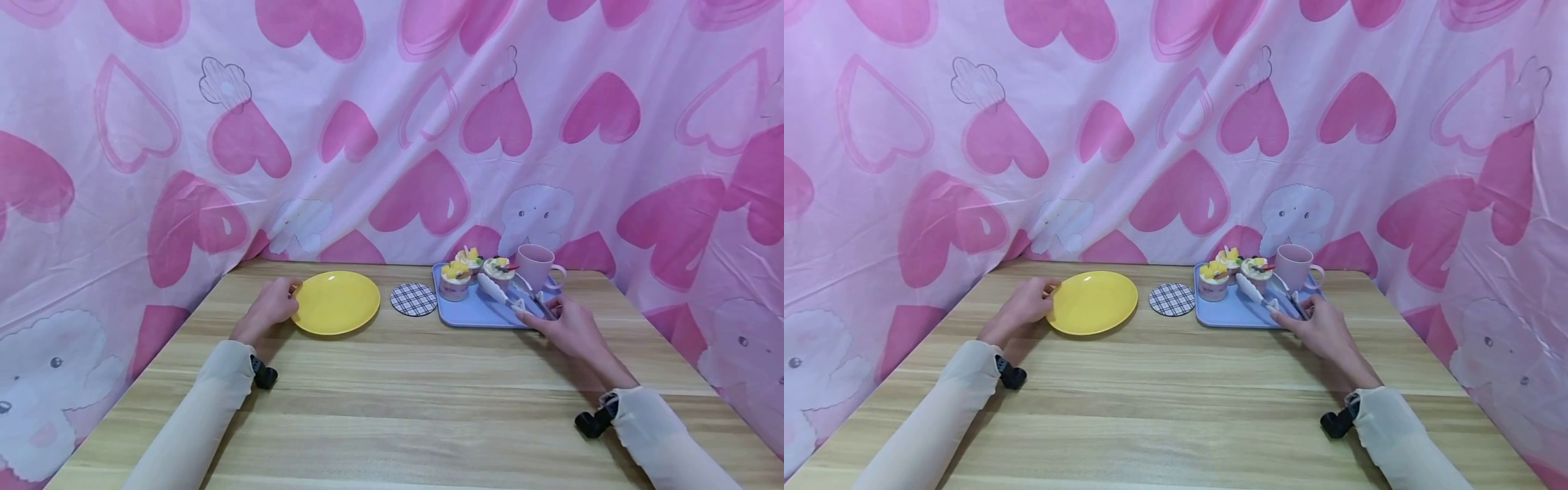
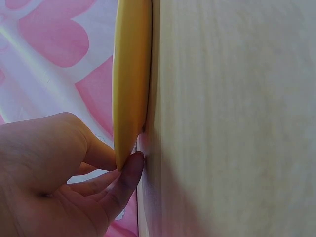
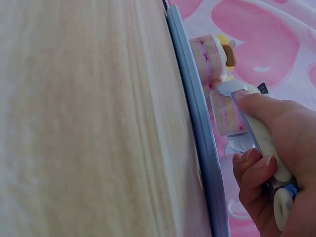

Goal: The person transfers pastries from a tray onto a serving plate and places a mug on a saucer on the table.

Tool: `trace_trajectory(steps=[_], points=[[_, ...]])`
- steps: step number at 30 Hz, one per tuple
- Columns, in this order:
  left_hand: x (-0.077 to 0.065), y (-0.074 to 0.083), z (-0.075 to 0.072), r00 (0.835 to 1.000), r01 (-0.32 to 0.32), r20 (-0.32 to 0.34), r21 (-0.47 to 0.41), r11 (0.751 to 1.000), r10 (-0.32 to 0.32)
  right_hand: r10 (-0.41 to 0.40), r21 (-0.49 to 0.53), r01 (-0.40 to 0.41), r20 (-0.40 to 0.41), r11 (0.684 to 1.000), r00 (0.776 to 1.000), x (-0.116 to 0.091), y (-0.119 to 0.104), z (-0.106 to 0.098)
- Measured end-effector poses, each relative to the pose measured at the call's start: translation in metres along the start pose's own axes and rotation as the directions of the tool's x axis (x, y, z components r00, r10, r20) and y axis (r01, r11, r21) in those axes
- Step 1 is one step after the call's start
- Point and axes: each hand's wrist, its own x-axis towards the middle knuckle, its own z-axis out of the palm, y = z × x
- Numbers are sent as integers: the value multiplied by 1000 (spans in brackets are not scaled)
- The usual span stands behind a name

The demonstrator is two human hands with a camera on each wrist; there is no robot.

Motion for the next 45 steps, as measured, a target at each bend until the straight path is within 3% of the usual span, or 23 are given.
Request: trace_trajectory(steps=[14, 39, 45], points=[[-2, 2, -1, 1000, 26, 16, -12, 1000, -26, -4, 28, 6, -54, 1000, 999, -3, -5, 1], [-2, 1, 0, 1000, 4, 8, -4, 1000, -4, -40, 44, 45, -106, 998, 994, -8, -21, 2], [-1, 2, 0, 999, 32, 31, -18, 999, -32, -54, 55, 61, -122, 997, 991, -9, -26, 1]])
